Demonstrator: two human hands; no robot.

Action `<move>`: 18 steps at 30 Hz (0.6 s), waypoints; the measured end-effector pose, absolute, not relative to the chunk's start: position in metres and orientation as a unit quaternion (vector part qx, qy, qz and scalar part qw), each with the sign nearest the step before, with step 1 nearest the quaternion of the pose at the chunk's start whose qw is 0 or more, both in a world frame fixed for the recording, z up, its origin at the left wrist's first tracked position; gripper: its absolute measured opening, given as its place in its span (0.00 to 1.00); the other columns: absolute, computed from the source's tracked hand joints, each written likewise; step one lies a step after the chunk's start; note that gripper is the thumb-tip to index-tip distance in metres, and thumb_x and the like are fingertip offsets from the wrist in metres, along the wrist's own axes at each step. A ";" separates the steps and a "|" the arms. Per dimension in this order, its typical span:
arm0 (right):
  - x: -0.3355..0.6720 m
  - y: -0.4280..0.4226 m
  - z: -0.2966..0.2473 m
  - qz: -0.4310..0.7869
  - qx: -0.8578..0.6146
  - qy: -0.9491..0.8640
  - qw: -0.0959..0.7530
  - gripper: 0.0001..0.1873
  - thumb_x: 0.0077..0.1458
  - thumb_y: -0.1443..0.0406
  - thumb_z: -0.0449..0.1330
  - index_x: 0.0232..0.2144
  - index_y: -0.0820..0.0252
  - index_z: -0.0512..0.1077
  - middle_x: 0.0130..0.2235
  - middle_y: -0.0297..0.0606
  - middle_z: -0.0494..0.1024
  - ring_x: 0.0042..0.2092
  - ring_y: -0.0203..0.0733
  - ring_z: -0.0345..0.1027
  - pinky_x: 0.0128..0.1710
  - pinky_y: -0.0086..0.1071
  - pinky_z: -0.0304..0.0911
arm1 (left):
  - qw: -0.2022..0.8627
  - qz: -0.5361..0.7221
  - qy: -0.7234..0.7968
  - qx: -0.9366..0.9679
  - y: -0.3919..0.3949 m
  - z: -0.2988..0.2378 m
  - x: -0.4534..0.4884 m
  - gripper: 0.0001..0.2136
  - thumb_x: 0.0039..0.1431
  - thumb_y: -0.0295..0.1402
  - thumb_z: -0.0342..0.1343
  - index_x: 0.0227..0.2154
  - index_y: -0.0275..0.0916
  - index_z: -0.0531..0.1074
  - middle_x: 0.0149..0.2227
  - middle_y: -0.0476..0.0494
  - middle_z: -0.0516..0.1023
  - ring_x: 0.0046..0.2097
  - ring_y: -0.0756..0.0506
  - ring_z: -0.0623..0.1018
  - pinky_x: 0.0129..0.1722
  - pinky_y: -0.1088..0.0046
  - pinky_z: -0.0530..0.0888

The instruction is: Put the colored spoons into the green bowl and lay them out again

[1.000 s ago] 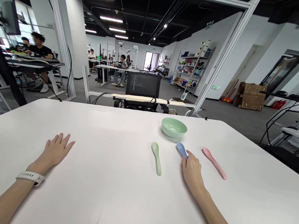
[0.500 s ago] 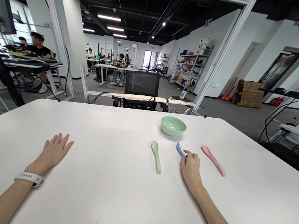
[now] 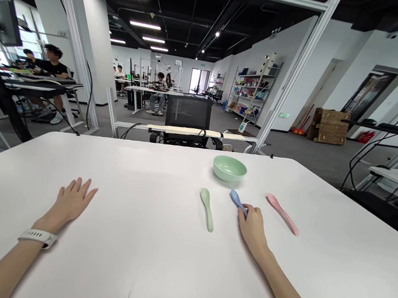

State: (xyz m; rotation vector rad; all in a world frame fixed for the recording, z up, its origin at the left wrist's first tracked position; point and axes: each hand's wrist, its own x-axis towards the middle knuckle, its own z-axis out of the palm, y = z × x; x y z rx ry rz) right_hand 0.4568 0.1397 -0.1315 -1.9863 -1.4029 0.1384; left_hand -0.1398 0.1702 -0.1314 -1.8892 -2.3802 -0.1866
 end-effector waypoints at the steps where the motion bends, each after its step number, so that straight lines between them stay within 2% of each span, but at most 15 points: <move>1: 0.456 0.139 -0.129 0.059 -0.767 -0.539 0.343 0.22 0.66 0.56 0.54 0.49 0.63 0.83 0.47 0.59 0.84 0.50 0.62 0.81 0.59 0.51 0.75 | 0.045 -0.055 -0.783 -0.618 0.170 -0.131 -0.140 0.38 0.79 0.45 0.34 0.81 0.26 0.62 0.83 0.14 0.59 0.85 0.24 0.62 0.80 0.34 0.63; 5: 0.454 0.136 -0.123 0.081 -0.774 -0.538 0.325 0.26 0.68 0.55 0.54 0.51 0.68 0.82 0.51 0.64 0.84 0.52 0.64 0.82 0.61 0.51 0.74 | 0.042 -0.051 -0.784 -0.618 0.170 -0.131 -0.139 0.38 0.79 0.45 0.35 0.82 0.27 0.61 0.84 0.16 0.58 0.85 0.24 0.61 0.81 0.35 0.62; 9: 0.454 0.137 -0.123 0.077 -0.773 -0.538 0.326 0.25 0.68 0.56 0.53 0.52 0.67 0.82 0.52 0.64 0.85 0.54 0.65 0.82 0.62 0.51 0.73 | 0.052 -0.063 -0.780 -0.620 0.171 -0.134 -0.141 0.37 0.78 0.44 0.37 0.81 0.27 0.63 0.83 0.16 0.61 0.84 0.23 0.64 0.80 0.34 0.64; 18: 0.457 0.138 -0.123 0.072 -0.773 -0.533 0.336 0.24 0.66 0.56 0.55 0.50 0.67 0.83 0.51 0.64 0.85 0.53 0.66 0.82 0.61 0.51 0.74 | 0.050 -0.067 -0.780 -0.620 0.172 -0.137 -0.143 0.38 0.78 0.44 0.35 0.81 0.26 0.62 0.83 0.16 0.60 0.84 0.23 0.63 0.80 0.33 0.64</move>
